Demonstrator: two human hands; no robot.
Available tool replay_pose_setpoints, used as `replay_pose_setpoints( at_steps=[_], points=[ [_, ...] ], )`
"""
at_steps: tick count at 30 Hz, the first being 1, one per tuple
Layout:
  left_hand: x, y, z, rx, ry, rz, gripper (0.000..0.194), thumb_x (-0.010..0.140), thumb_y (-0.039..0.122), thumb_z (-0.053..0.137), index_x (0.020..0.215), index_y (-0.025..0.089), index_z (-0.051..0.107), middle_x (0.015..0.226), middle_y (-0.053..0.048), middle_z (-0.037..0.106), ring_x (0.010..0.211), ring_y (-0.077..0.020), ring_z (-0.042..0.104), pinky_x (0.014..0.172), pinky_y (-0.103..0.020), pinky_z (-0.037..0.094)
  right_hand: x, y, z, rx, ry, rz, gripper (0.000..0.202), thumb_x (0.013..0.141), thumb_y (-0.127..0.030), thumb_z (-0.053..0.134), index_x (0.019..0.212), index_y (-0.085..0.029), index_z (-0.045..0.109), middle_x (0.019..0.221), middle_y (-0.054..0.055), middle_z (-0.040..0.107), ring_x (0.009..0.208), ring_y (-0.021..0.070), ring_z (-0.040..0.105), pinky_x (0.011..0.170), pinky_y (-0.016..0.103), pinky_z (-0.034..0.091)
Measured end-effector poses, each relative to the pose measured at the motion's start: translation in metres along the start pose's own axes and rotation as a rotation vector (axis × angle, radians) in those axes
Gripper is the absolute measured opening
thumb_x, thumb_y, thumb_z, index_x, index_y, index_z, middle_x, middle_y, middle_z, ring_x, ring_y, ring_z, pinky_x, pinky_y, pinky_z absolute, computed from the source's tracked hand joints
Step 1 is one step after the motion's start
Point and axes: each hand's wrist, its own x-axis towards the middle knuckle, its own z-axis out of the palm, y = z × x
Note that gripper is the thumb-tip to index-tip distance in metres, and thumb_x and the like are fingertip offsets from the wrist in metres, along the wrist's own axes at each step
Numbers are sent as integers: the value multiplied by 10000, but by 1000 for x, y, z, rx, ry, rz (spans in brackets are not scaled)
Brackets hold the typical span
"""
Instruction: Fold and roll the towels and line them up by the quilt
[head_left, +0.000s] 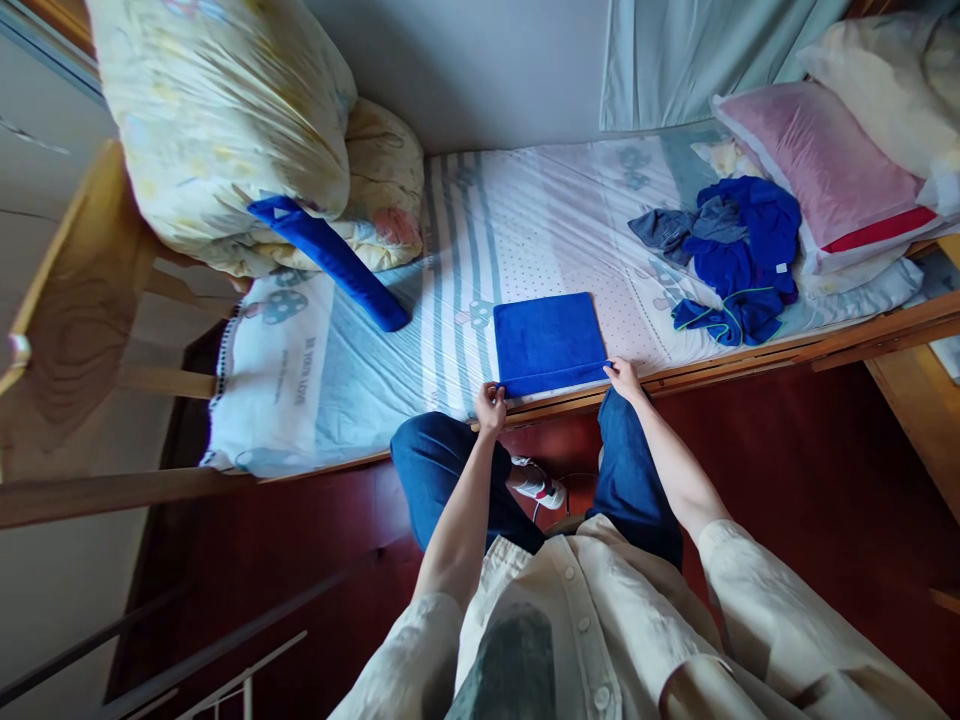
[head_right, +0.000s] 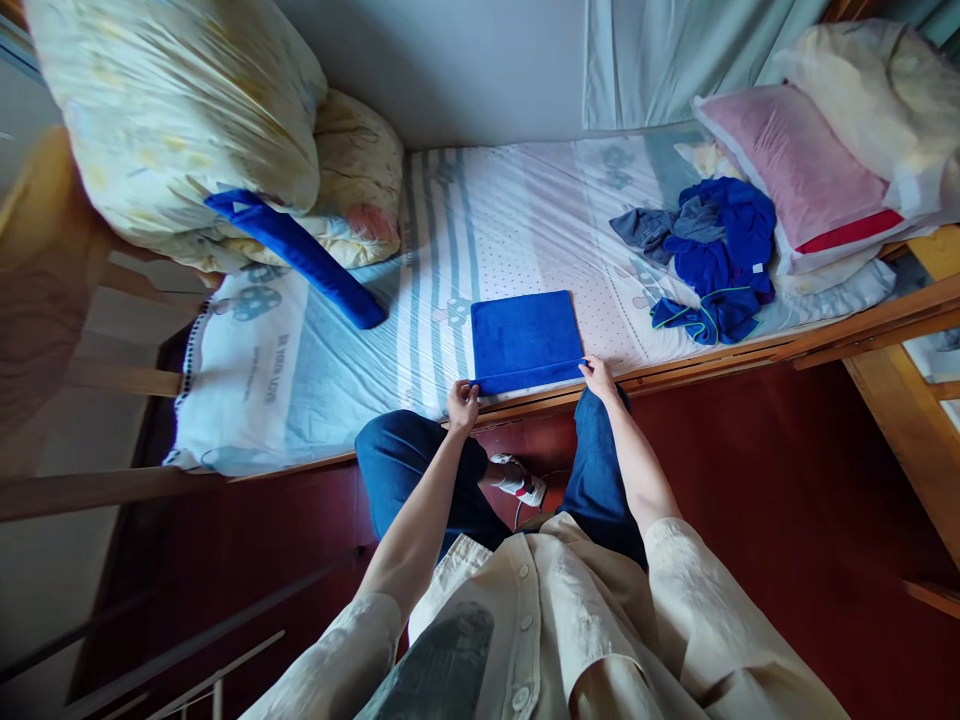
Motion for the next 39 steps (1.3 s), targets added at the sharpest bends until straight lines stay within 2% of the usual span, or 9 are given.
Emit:
replay_pose_setpoints(
  at_steps=[3,6,14,20,24,30,39],
  points=[
    [1,-2,0,100,39,19,120,854,292,683,924,211,628,775,-24,647,843,-213,689,889,-329,559,0,3,0,-38,9,9,248,953,-249,584,1140,-168,726,1118,119,796,1057,223,756,976,362,589],
    [0,-2,0,165,66,11,65,849,254,660,876,204,630,807,-59,681,874,-246,700,933,-364,543,-2,2,1,-99,30,29,241,962,-242,584,1133,-171,738,1111,124,800,1040,232,761,967,369,591],
    [-1,-5,4,198,123,-40,93,837,278,673,794,215,620,740,-53,665,862,-265,695,914,-375,549,-3,-8,2,-232,56,100,224,986,-263,597,1130,-201,756,1117,117,806,1052,270,758,963,396,595],
    [2,-7,8,241,148,-82,102,853,263,650,773,215,610,707,-44,646,842,-260,691,923,-379,545,-1,-9,2,-288,72,128,207,996,-277,581,1051,-205,766,1036,110,811,991,272,754,931,372,588],
    [1,-6,11,263,168,-94,97,874,283,617,804,216,624,724,-36,657,860,-249,687,919,-366,546,0,-11,2,-316,69,135,208,996,-287,578,1028,-203,766,1009,100,811,978,260,744,918,340,572],
    [-4,1,14,312,211,-63,124,916,298,572,875,210,648,800,-44,697,840,-225,694,873,-334,546,0,-19,2,-343,87,176,242,1011,-274,553,1066,-183,770,1070,126,806,1007,262,741,919,331,556],
    [-5,6,10,324,182,-73,124,882,297,609,786,220,596,759,-47,678,827,-247,700,886,-371,546,-1,-19,1,-366,63,208,218,1008,-263,584,1079,-196,779,1074,121,811,1022,259,739,913,321,552]
  ],
)
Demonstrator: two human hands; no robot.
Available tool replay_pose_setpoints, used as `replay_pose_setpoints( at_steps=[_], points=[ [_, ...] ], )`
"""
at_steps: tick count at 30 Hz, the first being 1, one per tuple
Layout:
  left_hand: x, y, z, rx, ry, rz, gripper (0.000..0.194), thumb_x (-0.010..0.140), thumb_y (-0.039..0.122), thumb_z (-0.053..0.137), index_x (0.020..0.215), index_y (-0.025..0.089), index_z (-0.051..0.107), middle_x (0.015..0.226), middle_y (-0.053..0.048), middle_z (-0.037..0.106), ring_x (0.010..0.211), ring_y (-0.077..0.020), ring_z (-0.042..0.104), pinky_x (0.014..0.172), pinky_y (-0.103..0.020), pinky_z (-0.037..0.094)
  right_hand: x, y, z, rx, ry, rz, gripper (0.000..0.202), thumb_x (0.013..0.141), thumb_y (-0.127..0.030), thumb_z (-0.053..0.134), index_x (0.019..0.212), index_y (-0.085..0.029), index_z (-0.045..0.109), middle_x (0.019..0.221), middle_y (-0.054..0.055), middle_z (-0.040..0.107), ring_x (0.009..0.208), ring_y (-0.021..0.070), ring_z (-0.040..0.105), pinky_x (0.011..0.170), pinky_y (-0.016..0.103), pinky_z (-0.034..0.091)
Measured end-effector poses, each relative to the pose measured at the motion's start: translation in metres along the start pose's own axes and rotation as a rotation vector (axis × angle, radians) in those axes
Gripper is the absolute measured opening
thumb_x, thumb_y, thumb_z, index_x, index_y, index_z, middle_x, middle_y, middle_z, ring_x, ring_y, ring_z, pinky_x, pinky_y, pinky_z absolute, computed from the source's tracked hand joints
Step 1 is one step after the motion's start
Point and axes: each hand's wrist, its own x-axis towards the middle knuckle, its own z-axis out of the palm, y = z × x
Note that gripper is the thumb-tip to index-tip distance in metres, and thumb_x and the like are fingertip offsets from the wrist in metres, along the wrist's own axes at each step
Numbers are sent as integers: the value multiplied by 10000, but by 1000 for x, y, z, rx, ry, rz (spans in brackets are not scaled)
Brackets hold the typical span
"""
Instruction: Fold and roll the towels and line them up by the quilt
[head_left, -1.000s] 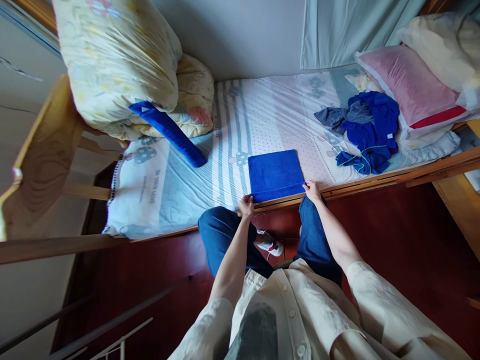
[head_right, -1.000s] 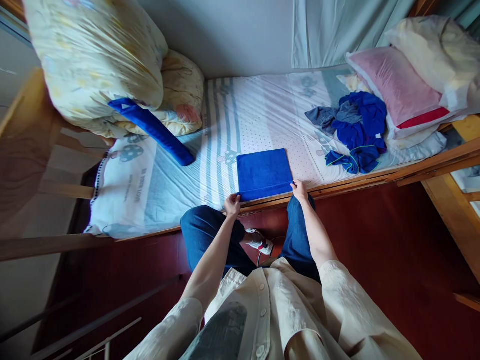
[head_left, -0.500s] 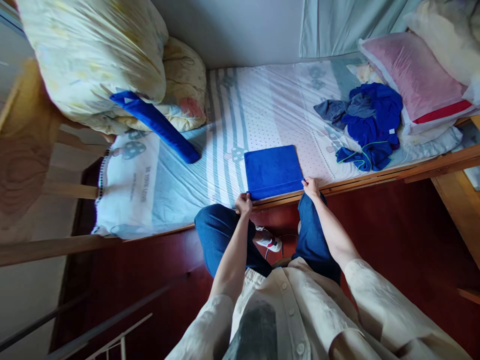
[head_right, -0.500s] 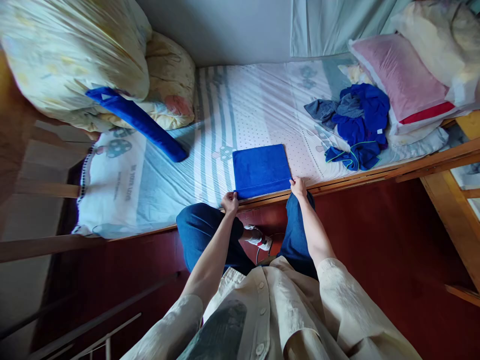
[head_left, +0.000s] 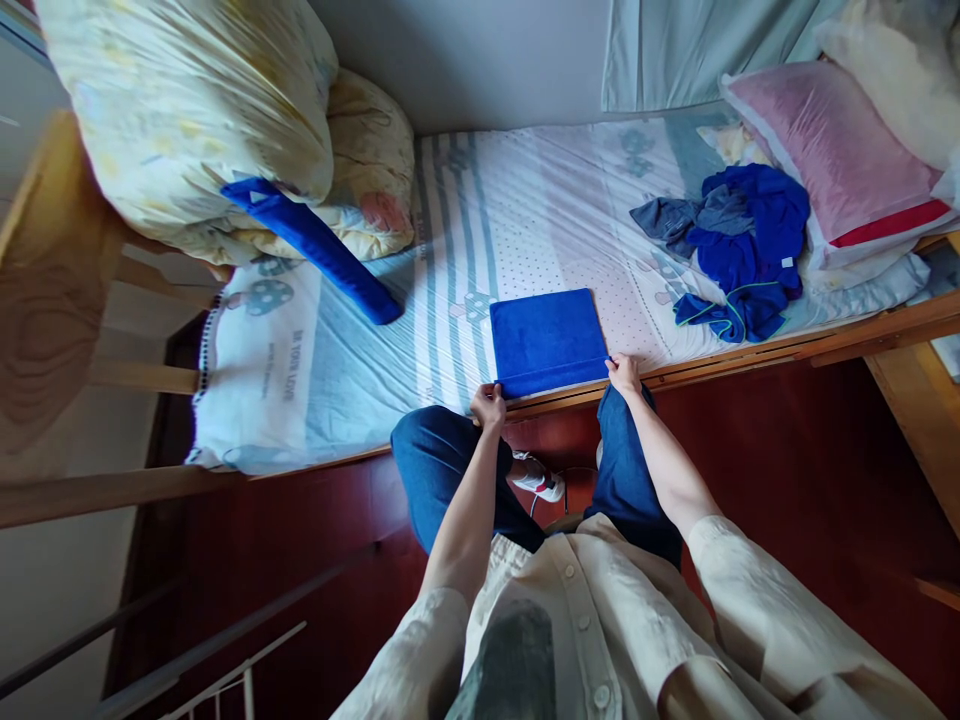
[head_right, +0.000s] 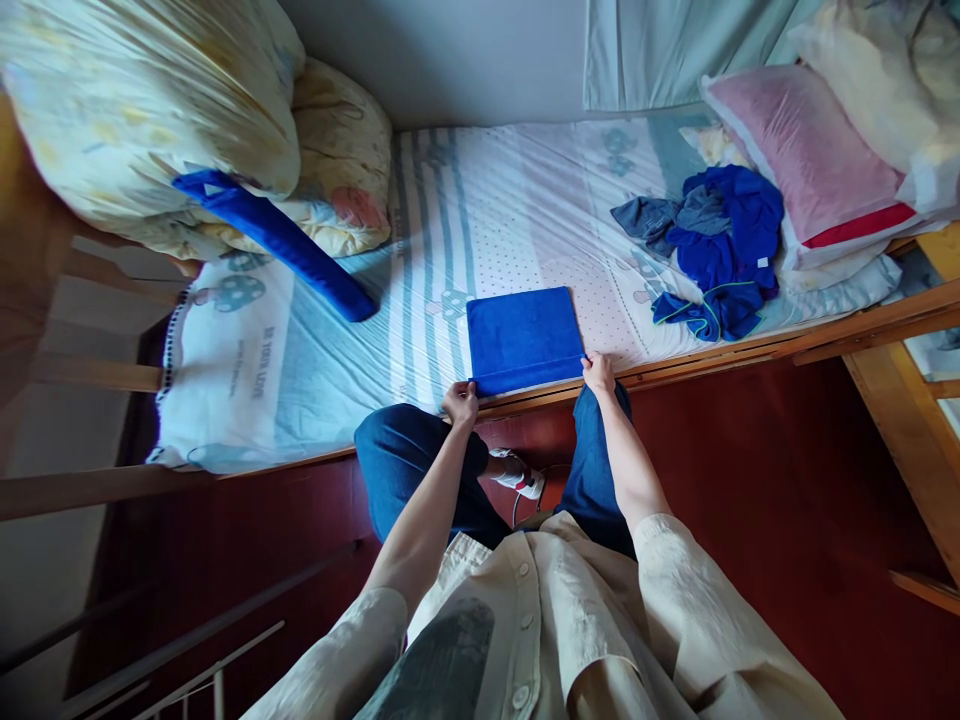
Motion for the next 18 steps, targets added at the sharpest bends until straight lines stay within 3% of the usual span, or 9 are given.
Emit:
replay_pose_setpoints(
  at_steps=[18],
  points=[
    [1,-3,-1,-15,-24,15,169,870,304,643,749,235,548,726,-25,640,752,-225,663,850,-364,544,3,0,5,0,21,38,143,977,-274,655,1032,-211,771,1052,100,813,988,238,746,875,307,553]
  ],
)
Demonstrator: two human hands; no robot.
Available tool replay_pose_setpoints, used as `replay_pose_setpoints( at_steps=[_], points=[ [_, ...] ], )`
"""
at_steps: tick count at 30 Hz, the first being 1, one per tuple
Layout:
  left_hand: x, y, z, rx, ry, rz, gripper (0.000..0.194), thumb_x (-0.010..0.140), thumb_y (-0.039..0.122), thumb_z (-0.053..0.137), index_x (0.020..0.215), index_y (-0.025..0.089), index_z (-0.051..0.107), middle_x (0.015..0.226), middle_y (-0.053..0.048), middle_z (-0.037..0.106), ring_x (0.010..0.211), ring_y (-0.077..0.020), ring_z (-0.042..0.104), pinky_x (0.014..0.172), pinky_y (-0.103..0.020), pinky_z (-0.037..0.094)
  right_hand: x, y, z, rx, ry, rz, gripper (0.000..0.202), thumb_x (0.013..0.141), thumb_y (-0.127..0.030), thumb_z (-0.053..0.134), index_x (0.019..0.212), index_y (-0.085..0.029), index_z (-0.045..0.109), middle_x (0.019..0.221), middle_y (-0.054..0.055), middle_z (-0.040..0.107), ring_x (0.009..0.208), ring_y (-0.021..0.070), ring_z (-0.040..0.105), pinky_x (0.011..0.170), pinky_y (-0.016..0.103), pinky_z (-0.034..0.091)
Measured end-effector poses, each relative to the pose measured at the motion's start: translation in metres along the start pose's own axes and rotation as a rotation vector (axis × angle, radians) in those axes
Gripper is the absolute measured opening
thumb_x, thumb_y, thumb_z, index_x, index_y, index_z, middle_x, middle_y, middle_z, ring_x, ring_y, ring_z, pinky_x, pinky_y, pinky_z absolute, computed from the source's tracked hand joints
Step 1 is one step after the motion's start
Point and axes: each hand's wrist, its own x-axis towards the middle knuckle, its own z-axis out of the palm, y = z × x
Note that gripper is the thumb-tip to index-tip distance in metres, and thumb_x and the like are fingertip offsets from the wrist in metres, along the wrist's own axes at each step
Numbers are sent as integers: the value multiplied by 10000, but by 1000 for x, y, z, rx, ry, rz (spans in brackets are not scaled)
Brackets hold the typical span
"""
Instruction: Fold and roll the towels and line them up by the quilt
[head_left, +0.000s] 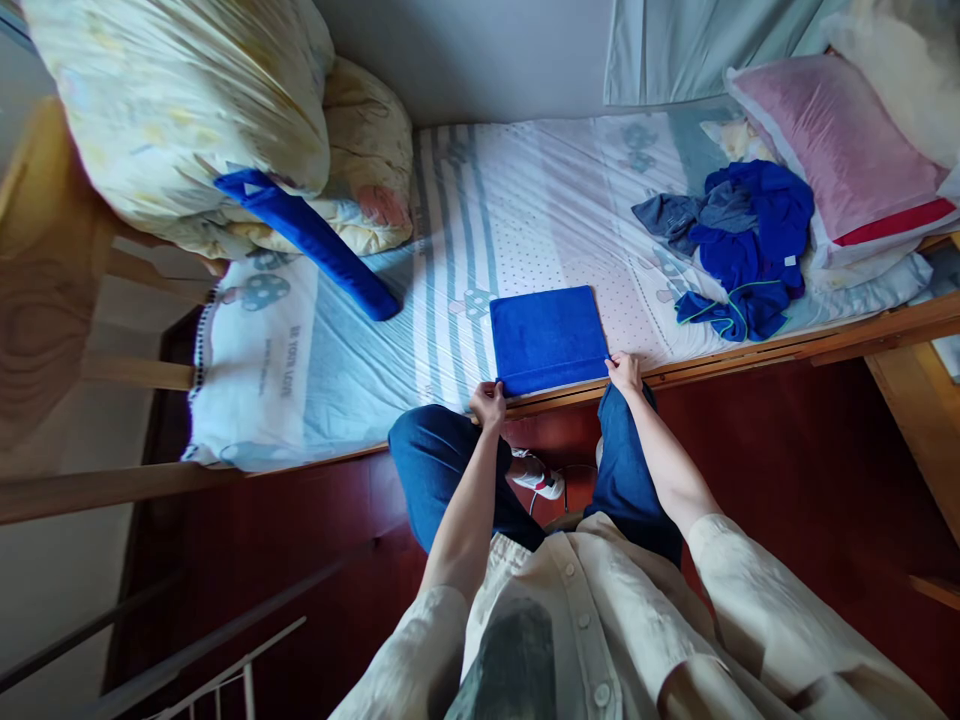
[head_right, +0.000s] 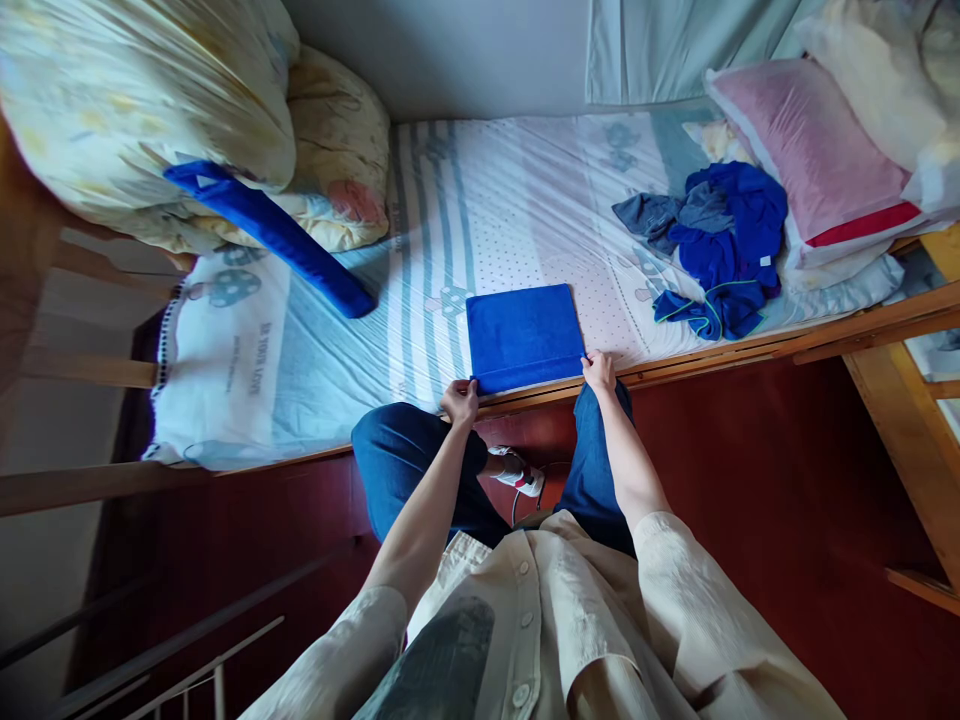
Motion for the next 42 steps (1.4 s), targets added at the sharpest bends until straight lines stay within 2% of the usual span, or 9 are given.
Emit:
replay_pose_setpoints(
  at_steps=[3,6,9,15,20,24,27,33,42],
  points=[
    [1,-5,2,-10,12,8,149,868,314,646,782,233,554,717,-12,620,728,-216,649,838,-366,547,0,1,-1,18,6,-7,120,967,-255,661,1013,-210,762,1025,95,808,969,233,742,872,307,554],
    [1,-9,3,-22,28,121,87,876,298,621,881,222,581,757,-17,609,720,-213,642,844,-389,556,-1,3,-2,40,33,-54,111,943,-215,668,1023,-206,744,1007,89,789,945,228,724,873,314,557],
    [0,-10,0,-35,21,296,100,895,238,563,979,214,612,956,-88,653,920,-245,684,969,-432,544,-4,4,-5,55,102,-195,149,923,-143,634,1021,-201,730,1081,100,753,979,226,694,912,331,558],
    [-7,-8,-7,-6,-247,602,207,942,258,547,1081,230,697,1285,-137,696,1302,-286,614,1174,-479,461,-12,-1,-8,28,65,-493,285,966,-109,509,1006,-209,773,1153,109,739,1153,247,645,1081,367,516],
    [-7,-15,-7,66,-359,570,430,906,335,634,1311,195,672,1465,-152,639,1453,-309,528,1248,-505,408,-16,-7,-10,-15,-54,-457,265,986,-230,610,1189,-190,776,1280,117,747,1236,254,662,1134,396,509],
    [-4,-20,-4,90,-371,570,543,834,198,628,1376,186,645,1499,-149,620,1467,-299,522,1256,-483,405,-16,-7,-11,-54,-106,-459,402,903,-309,773,1286,-189,751,1393,125,703,1338,279,622,1185,432,480],
    [-1,-19,-1,122,-358,566,586,780,114,590,1359,173,659,1475,-158,637,1458,-303,531,1250,-484,409,-15,-5,-12,-75,-144,-460,535,833,-245,835,1353,-202,719,1462,115,661,1384,284,592,1207,439,467],
    [1,-14,0,134,-333,541,573,740,63,560,1282,178,704,1412,-140,685,1419,-309,564,1243,-494,406,-13,-3,-10,-57,-133,-430,609,836,-25,667,1423,-189,665,1459,109,657,1383,247,590,1209,408,468],
    [4,-4,-8,26,-248,383,450,777,80,516,1148,178,751,1234,-125,765,1215,-290,693,1138,-446,500,-9,-1,-10,-6,-63,-401,502,890,-85,542,1354,-188,704,1345,116,704,1260,248,652,1162,385,494]
  ],
)
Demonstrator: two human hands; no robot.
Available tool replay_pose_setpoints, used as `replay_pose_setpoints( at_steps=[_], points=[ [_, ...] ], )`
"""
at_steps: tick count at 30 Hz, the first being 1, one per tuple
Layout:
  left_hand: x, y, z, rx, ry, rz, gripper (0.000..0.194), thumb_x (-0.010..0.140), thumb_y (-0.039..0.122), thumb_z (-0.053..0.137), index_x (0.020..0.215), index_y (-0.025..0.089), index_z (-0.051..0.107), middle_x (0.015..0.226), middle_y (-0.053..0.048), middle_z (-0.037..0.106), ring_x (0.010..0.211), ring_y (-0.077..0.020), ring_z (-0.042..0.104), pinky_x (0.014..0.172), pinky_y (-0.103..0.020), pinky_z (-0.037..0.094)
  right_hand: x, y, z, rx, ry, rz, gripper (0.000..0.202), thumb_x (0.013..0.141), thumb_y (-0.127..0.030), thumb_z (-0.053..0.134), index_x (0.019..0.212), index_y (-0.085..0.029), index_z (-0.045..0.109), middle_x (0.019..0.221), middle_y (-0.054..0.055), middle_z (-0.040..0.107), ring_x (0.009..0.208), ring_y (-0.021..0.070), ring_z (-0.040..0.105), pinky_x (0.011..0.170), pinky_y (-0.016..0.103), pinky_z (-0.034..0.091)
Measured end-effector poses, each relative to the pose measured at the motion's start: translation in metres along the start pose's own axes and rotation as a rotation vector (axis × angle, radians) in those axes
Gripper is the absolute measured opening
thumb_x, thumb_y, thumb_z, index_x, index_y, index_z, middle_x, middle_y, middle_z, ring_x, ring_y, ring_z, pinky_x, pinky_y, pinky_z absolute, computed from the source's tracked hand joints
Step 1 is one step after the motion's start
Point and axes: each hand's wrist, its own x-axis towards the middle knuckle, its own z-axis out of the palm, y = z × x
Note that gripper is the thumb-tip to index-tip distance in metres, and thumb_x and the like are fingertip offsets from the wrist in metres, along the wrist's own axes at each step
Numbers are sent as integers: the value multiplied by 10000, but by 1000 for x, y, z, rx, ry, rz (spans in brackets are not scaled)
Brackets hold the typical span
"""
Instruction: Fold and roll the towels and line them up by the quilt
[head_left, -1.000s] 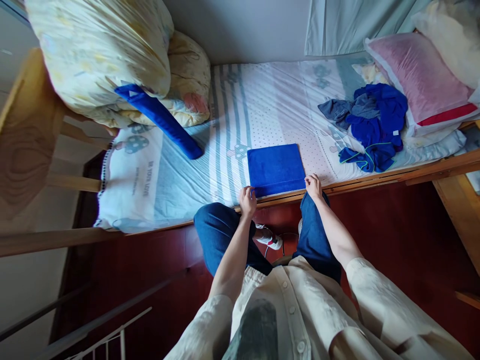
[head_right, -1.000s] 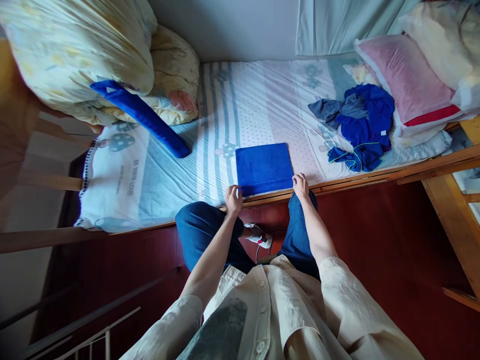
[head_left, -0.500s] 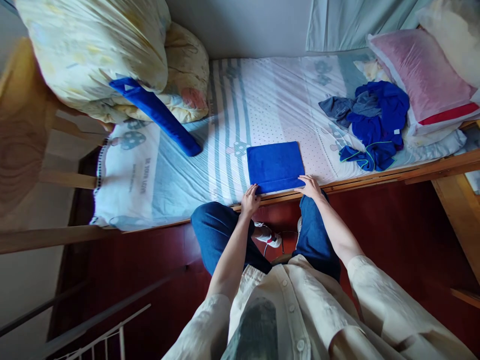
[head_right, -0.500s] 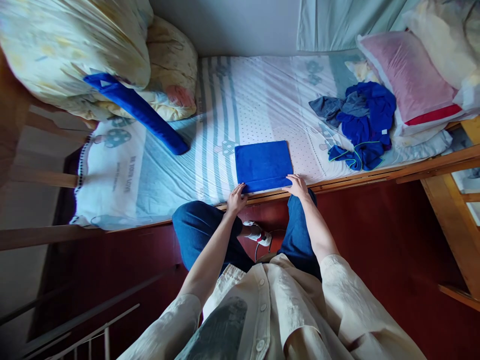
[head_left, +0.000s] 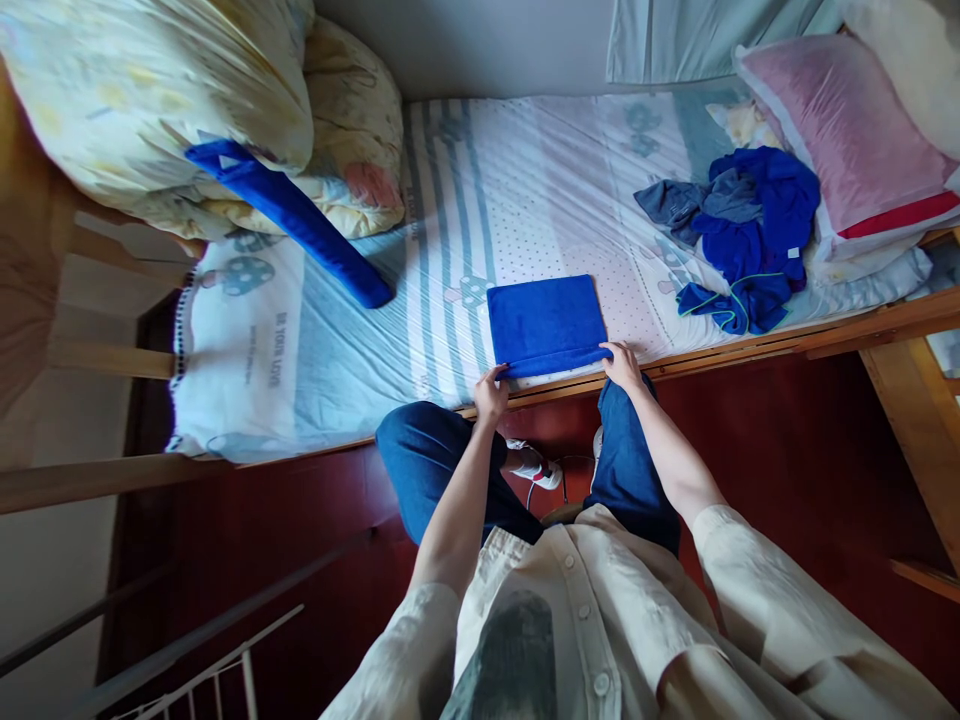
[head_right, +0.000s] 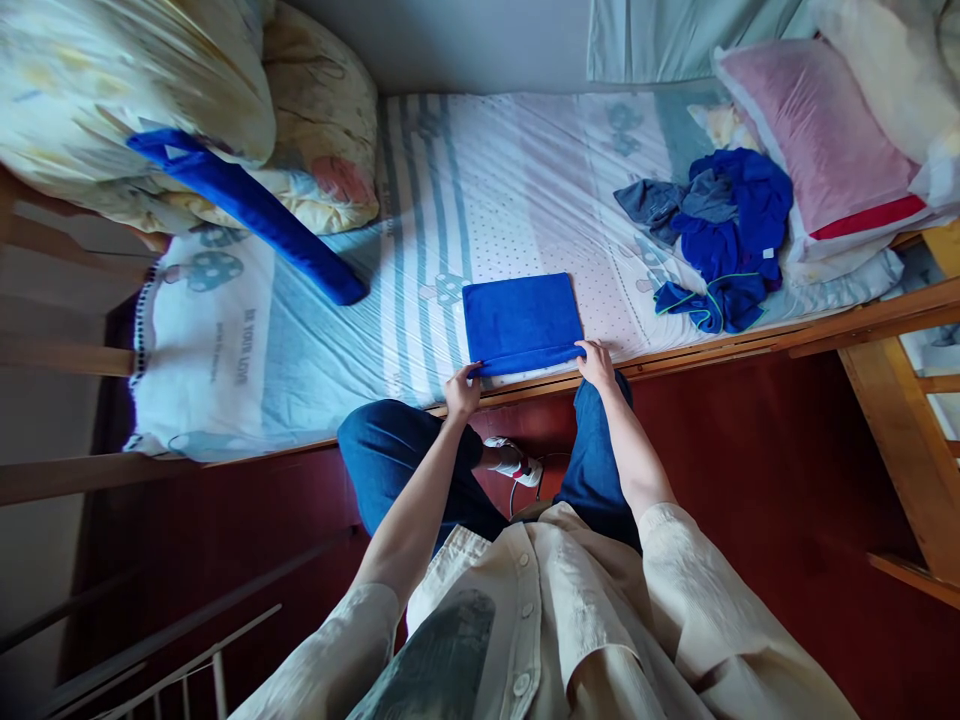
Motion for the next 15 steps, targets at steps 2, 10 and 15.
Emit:
replay_pose_setpoints(
  at_steps=[2,10,15],
  points=[
    [1,3,-1,-36,30,-63,408,801,124,525,1137,182,749,1169,-117,777,1111,-283,723,1075,-436,535,1,0,0,5,5,11,486,900,-86,521,1335,-188,712,1316,114,719,1269,248,641,1161,387,491],
    [4,8,-2,-163,116,-177,263,878,332,561,1031,174,704,981,-87,754,922,-223,706,875,-314,562,1,2,-1,31,69,58,351,1001,-219,504,1288,-183,704,1249,137,721,1235,270,633,1105,386,495],
    [7,7,0,-234,199,-235,252,917,369,545,1024,175,665,967,-92,732,956,-210,697,828,-277,553,3,1,2,-21,76,142,348,1064,-370,490,1267,-172,691,1177,156,717,1118,274,661,1022,350,509]
  ],
)
